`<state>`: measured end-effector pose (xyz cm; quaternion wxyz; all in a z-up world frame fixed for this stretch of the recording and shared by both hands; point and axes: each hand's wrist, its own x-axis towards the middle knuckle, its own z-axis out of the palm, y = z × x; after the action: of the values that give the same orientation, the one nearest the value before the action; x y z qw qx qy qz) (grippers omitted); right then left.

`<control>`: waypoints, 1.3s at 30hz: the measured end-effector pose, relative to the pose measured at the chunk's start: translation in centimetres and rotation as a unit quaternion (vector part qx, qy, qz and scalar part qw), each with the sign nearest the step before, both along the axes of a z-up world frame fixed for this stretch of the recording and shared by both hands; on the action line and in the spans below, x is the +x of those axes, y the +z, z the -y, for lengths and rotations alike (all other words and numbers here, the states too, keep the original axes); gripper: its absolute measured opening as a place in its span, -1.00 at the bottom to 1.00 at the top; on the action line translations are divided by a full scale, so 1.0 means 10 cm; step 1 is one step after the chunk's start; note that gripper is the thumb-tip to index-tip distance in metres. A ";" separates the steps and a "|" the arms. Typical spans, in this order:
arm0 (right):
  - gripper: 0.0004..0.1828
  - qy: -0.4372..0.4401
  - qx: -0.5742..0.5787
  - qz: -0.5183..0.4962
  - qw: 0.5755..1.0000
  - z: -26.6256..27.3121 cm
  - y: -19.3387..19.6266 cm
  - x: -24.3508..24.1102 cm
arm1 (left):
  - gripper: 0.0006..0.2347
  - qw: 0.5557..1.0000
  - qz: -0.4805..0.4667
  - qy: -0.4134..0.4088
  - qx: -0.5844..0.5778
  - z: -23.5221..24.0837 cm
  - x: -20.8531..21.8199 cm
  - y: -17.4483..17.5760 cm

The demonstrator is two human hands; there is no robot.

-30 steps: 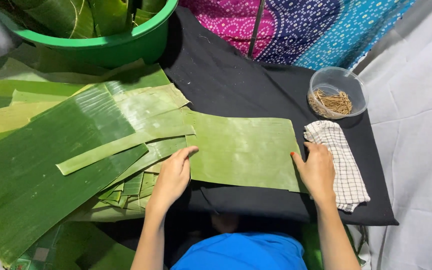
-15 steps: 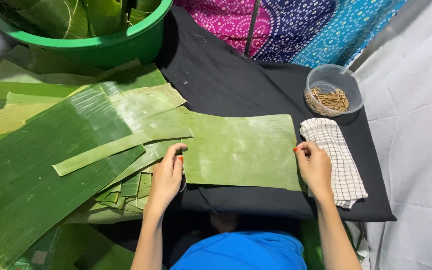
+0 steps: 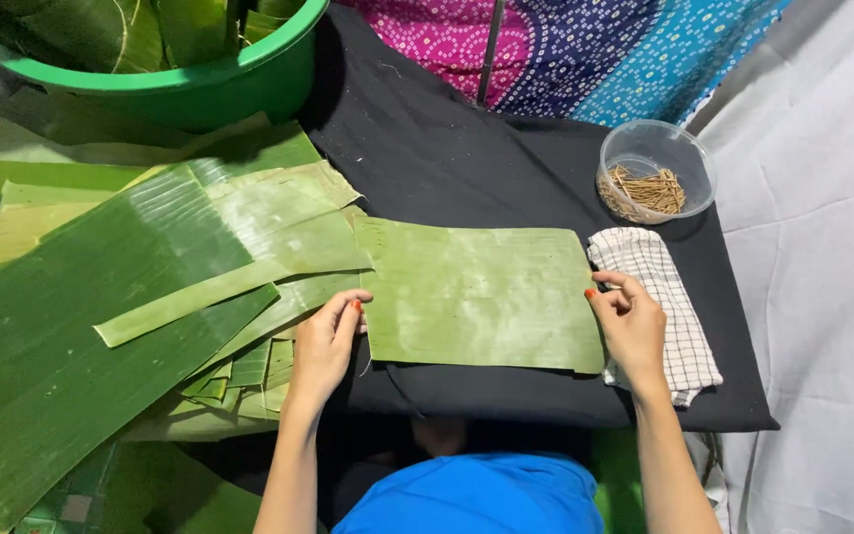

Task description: A person prepares banana leaves by wiping them clean with a cloth and then rolling them into cones, securing them with small wooden pins.

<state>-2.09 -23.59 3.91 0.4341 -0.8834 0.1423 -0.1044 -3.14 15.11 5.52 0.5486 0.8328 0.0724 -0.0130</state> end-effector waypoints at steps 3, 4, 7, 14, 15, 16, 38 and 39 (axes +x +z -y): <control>-0.85 -0.002 -0.015 0.012 1.000 -0.01 0.06 -0.04 | -0.80 1.000 -0.016 0.012 0.003 0.04 0.00 0.01; -0.85 -0.005 -0.015 0.013 1.000 0.02 0.05 -0.06 | -0.80 1.000 -0.015 0.009 0.003 0.05 0.00 0.02; -0.82 -0.033 -0.123 0.113 0.985 0.18 0.06 -0.11 | -0.78 0.999 -0.019 0.024 0.014 0.09 -0.01 0.05; -0.52 -0.033 -0.365 0.080 0.927 0.34 -0.02 -0.11 | -0.57 0.999 -0.028 0.029 0.024 0.15 0.00 0.10; -0.63 -0.028 -0.385 0.096 0.918 0.40 -0.14 -0.09 | -0.57 0.999 -0.032 0.030 0.029 0.15 0.01 0.06; -0.63 -0.026 -0.385 0.095 0.918 0.43 -0.15 -0.08 | -0.57 0.999 -0.033 0.032 0.029 0.16 0.00 0.04; -0.90 0.049 -0.004 0.115 0.992 0.05 0.33 -0.13 | -0.67 0.992 0.124 0.020 0.034 0.23 -0.05 -0.18; -0.95 0.086 -0.050 0.120 0.988 -0.31 0.35 -0.09 | -0.67 0.993 0.105 0.021 0.053 0.22 -0.04 -0.20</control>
<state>-2.98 -20.48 7.42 0.4111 -0.8939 0.0075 -0.1785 -3.59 12.90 3.52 0.5085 0.8558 0.0319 0.0898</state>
